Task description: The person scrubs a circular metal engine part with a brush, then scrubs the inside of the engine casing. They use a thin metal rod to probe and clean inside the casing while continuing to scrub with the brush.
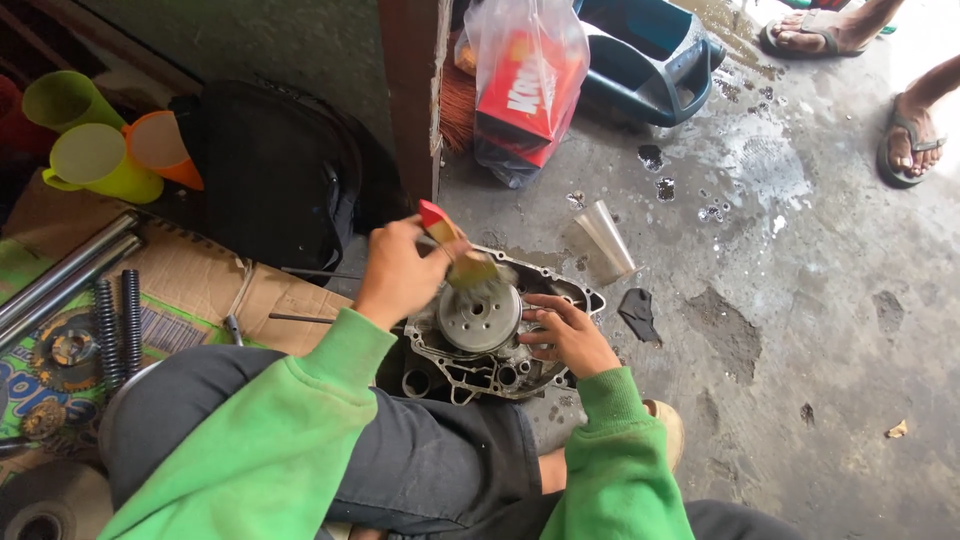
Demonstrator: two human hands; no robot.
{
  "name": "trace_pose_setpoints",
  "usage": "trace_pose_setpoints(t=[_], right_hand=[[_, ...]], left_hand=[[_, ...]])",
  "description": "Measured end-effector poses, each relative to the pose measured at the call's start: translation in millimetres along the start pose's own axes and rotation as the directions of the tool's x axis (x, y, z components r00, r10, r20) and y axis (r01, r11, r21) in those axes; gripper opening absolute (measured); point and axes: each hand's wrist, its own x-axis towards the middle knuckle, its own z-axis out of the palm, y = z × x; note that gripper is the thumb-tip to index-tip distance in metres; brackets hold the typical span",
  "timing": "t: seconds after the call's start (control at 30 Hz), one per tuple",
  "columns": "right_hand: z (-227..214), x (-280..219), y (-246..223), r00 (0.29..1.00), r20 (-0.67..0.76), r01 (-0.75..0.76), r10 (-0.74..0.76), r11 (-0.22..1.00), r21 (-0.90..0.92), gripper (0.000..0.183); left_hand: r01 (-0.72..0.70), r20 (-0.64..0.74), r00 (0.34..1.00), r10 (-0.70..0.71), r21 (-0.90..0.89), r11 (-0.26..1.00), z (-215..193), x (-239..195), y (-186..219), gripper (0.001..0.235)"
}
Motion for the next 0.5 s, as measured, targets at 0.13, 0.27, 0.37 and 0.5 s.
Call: trace_pose_setpoints(t=[0.13, 0.27, 0.37, 0.5], right_hand=[[20.1, 7.7, 10.7, 0.999, 0.003, 0.054, -0.054, 0.997, -0.054, 0.056], [45.7, 14.7, 21.3, 0.99, -0.125, 0.018, -0.068, 0.931, -0.364, 0.083], [48.2, 17.4, 24.7, 0.984, -0.154, 0.007, -0.089, 0.885, -0.465, 0.077], [44.2, 14.2, 17.1, 0.978, -0.168, 0.037, -0.122, 0.898, -0.438, 0.07]], left_hand=[[0.045, -0.026, 0.999, -0.045, -0.01, 0.999, -19.7, -1.9, 7.6, 0.015], [0.056, 0.002, 0.998, -0.056, -0.103, 0.993, -27.1, -9.4, 27.4, 0.011], [0.032, -0.008, 0.999, -0.033, -0.118, 0.993, -27.3, -10.7, 29.8, 0.01], [0.011, -0.035, 0.999, -0.017, -0.173, 0.985, -23.4, -8.7, 30.9, 0.009]])
